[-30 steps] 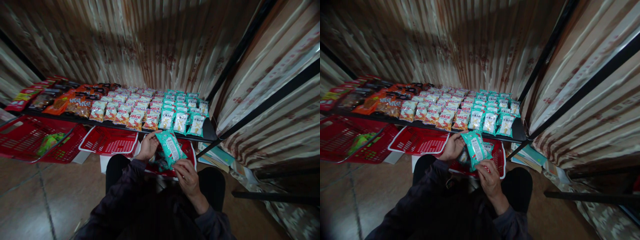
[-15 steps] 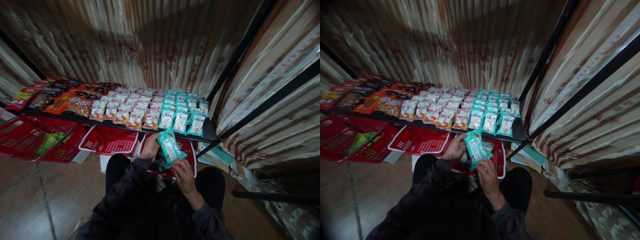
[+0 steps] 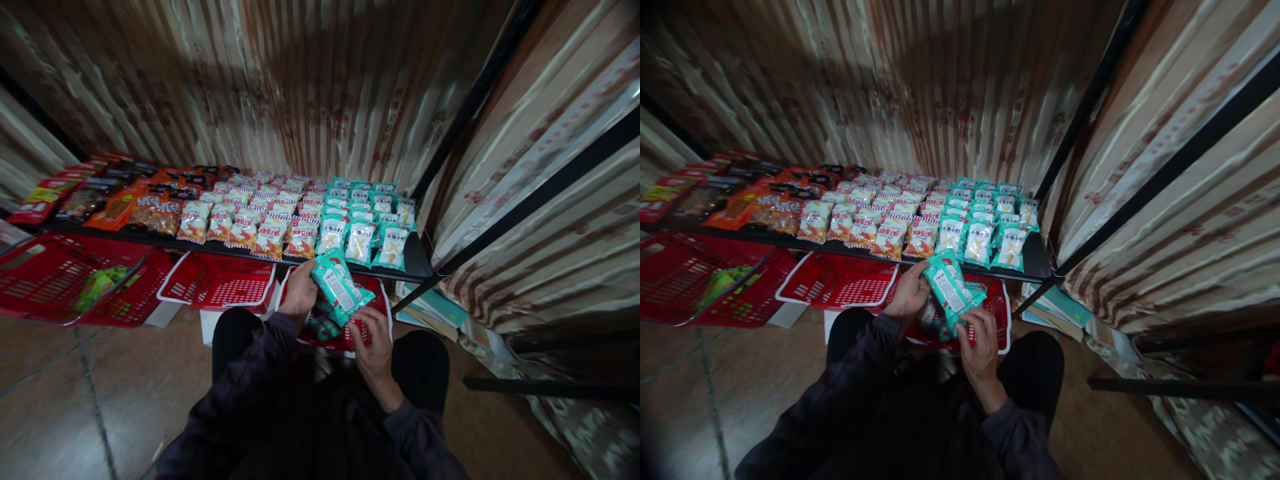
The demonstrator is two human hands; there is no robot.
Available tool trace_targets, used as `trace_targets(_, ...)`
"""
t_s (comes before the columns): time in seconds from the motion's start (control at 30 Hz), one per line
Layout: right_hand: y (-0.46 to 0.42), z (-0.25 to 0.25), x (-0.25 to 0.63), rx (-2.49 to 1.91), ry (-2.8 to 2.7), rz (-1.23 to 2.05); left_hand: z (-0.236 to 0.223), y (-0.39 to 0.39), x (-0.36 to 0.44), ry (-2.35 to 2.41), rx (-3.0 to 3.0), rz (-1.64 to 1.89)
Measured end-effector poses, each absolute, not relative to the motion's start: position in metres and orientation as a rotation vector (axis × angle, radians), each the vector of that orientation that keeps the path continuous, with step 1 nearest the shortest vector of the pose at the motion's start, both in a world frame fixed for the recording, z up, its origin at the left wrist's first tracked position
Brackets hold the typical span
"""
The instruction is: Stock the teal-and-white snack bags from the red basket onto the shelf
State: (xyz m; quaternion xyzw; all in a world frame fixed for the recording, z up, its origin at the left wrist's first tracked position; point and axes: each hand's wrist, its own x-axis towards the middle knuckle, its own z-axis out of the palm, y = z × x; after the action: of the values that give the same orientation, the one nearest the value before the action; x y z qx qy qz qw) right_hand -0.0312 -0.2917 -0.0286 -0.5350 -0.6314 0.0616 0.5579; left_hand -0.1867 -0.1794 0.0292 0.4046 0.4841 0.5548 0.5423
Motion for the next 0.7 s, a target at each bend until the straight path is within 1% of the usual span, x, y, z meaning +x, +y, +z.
trace_targets(0.13,-0.281,-0.034,-0.029,-1.407,-1.062,0.438,0.04,-0.189,-0.191,1.202,1.098,1.344)
trace_targets(0.37,-0.264,-0.042,-0.027,-1.286,-0.62,0.945,0.04,-0.189,-0.185,1.194,1.085,1.327)
trace_targets(0.5,-0.263,-0.04,-0.029,-1.187,-0.426,1.065,0.038,-0.19,-0.182,1.204,1.096,1.346)
trace_targets(0.7,-0.264,-0.033,-0.029,-1.142,-0.379,1.161,0.036,-0.191,-0.186,1.187,1.175,1.332)
